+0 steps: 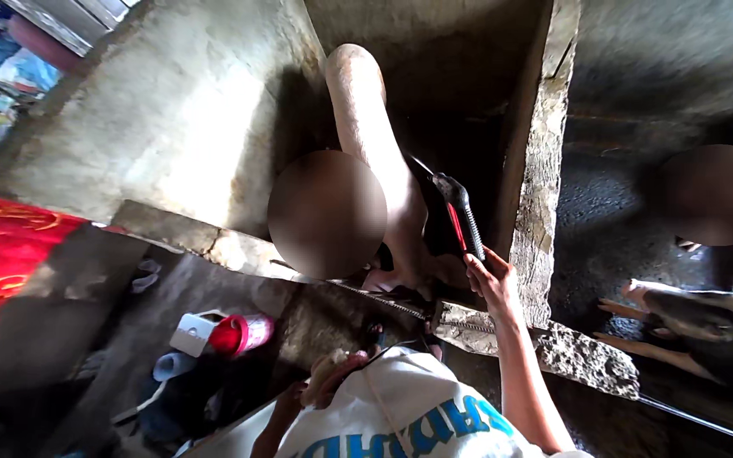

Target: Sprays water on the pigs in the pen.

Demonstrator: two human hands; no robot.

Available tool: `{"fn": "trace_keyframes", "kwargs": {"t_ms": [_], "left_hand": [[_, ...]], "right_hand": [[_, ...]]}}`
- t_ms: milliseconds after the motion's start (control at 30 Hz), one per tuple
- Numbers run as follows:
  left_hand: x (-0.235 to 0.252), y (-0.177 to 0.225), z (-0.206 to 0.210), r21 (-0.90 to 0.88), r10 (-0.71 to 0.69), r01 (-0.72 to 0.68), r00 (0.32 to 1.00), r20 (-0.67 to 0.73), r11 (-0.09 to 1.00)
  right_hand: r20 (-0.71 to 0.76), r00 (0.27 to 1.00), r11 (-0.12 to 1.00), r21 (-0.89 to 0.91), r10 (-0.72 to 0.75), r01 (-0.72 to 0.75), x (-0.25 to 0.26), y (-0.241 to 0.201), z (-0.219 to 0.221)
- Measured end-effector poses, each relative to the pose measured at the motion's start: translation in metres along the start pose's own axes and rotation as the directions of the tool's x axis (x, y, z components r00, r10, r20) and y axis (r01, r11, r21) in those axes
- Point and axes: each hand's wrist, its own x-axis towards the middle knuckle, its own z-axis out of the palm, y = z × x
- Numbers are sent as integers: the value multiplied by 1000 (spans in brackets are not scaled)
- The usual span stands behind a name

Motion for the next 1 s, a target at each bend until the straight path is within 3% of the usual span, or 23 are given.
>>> {"fn": "trace_keyframes", "kwargs": {"t_ms": [400,533,700,1000], "left_hand": [[-1,-3,1,-15,-55,55,998,20,998],[14,-37,12,26,60,-59,998,-23,998],[-26,34,-6,20,-37,36,999,13,999],[-28,44,-8,62,-5,5,1000,-3,998]], "right_hand": [[-13,989,981,-131,-146,143,32,2,28],[-22,983,951,-259,-183,171,37,2,32],[-57,980,932,-324,-189,161,37,1,32],[-127,973,898,-424,-191,121,40,8,23]]}}
